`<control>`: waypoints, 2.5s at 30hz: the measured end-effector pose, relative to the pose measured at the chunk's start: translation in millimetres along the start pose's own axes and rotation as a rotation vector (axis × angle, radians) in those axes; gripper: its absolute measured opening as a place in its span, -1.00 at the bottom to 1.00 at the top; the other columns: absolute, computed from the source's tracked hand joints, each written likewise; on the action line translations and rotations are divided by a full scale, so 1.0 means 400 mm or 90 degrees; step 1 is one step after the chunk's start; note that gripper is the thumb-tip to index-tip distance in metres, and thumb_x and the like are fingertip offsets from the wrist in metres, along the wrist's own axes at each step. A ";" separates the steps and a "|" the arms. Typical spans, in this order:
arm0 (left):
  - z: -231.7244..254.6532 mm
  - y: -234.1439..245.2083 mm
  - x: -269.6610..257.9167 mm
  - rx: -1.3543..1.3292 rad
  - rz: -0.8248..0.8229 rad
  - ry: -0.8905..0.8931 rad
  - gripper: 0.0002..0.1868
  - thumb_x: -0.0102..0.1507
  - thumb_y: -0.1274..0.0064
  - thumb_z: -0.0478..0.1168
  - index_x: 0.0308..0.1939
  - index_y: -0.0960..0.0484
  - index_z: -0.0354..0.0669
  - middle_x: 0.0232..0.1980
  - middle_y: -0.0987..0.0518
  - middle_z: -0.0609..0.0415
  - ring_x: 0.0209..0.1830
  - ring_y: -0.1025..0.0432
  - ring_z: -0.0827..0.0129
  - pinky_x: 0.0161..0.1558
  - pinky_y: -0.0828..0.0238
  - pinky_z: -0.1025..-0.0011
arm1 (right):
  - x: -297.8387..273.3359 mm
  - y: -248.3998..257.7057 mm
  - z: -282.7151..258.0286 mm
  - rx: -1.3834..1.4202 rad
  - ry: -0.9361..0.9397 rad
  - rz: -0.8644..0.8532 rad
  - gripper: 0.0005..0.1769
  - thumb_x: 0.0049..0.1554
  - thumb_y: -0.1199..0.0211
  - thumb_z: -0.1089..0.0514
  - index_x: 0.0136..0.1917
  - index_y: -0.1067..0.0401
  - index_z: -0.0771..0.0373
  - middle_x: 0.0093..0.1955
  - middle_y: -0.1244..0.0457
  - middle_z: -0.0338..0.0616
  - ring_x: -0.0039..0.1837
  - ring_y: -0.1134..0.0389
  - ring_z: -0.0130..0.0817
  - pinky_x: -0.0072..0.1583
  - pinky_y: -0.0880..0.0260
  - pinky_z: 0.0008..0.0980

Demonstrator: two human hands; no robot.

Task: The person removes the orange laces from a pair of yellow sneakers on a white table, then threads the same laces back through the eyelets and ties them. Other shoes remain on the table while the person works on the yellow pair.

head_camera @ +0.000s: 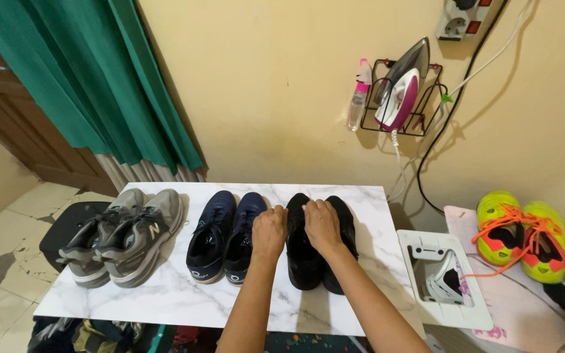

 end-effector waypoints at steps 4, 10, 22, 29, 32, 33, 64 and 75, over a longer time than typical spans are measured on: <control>0.011 -0.010 0.000 0.020 -0.081 0.024 -0.78 0.23 0.15 -0.14 -0.42 -0.43 -0.20 -0.41 -0.48 -0.09 -0.32 -0.39 0.09 -0.24 -0.30 0.20 | -0.004 0.011 -0.001 -0.007 0.010 0.017 -0.77 0.11 0.00 0.13 -0.30 -0.29 0.30 -0.28 -0.20 -0.03 -0.12 -0.21 -0.09 -0.03 -0.19 -0.18; 0.081 -0.018 0.000 -0.031 -0.079 -0.025 -0.48 0.14 0.13 -0.04 0.14 -0.25 -0.14 0.17 -0.19 -0.28 0.23 0.00 -0.11 0.11 0.06 -0.13 | -0.036 0.030 0.035 -0.051 -0.020 0.009 -0.66 0.04 -0.03 0.07 0.05 -0.25 0.27 0.14 -0.10 0.04 0.23 -0.05 -0.05 0.21 0.01 0.03; 0.316 -0.130 -0.016 -0.095 -0.182 -0.131 -0.31 0.18 0.22 0.08 0.31 -0.01 -0.11 0.35 0.25 -0.39 0.36 0.38 -0.20 0.14 0.28 -0.26 | -0.122 0.131 0.279 -0.179 -0.219 -0.043 -0.37 0.07 0.03 -0.06 0.35 0.03 0.14 0.42 0.21 0.05 0.44 0.27 -0.02 0.30 0.29 0.16; 0.484 -0.230 -0.024 -0.093 -0.185 -0.143 -0.31 0.17 0.20 0.10 0.27 -0.06 -0.18 0.35 0.23 -0.39 0.37 0.37 -0.17 0.16 0.27 -0.23 | -0.157 0.248 0.426 -0.175 -0.205 0.028 -0.43 0.02 -0.08 -0.01 0.25 -0.14 0.23 0.28 0.03 0.13 0.33 0.07 0.02 0.29 0.18 0.07; 0.574 -0.278 -0.037 -0.069 -0.194 -0.140 -0.29 0.15 0.18 0.10 0.27 -0.08 -0.18 0.35 0.23 -0.37 0.37 0.37 -0.16 0.17 0.28 -0.21 | -0.190 0.294 0.533 -0.205 -0.257 -0.008 -0.44 -0.02 -0.13 -0.01 0.22 -0.18 0.20 0.17 -0.06 0.08 0.27 -0.02 -0.02 0.26 0.05 -0.02; 0.607 -0.296 -0.040 -0.057 -0.197 -0.140 -0.29 0.14 0.17 0.10 0.27 -0.08 -0.18 0.34 0.22 -0.36 0.37 0.37 -0.15 0.18 0.28 -0.21 | -0.203 0.309 0.578 -0.218 -0.284 -0.032 -0.45 -0.03 -0.14 -0.01 0.21 -0.19 0.18 0.14 -0.08 0.06 0.25 -0.05 -0.05 0.26 0.01 -0.06; 0.961 -0.652 -0.188 -0.010 -0.403 -0.134 -0.28 0.12 0.09 0.05 0.26 -0.06 -0.16 0.34 0.15 -0.34 0.38 0.43 -0.11 0.20 0.38 -0.21 | -0.346 0.351 1.217 -0.422 -0.359 -0.227 -0.75 0.04 0.03 0.13 -0.03 -0.39 -0.06 -0.15 -0.29 -0.03 -0.02 -0.31 -0.14 0.05 -0.12 -0.06; 0.889 -0.641 -0.209 -0.022 -0.403 -0.097 -0.30 0.15 0.17 0.07 0.27 -0.02 -0.16 0.34 0.16 -0.36 0.37 0.40 -0.13 0.18 0.38 -0.22 | -0.321 0.443 1.078 -0.425 -0.220 -0.061 -0.73 -0.08 -0.09 0.20 -0.07 -0.40 -0.03 -0.28 -0.24 -0.02 -0.15 -0.29 -0.13 -0.02 -0.11 -0.14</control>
Point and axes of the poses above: each hand's wrist, its own x-axis towards the middle knuckle, its own y-axis out of the back of the hand, z = x × y, the point moved 5 cm from there along x, towards the middle knuckle
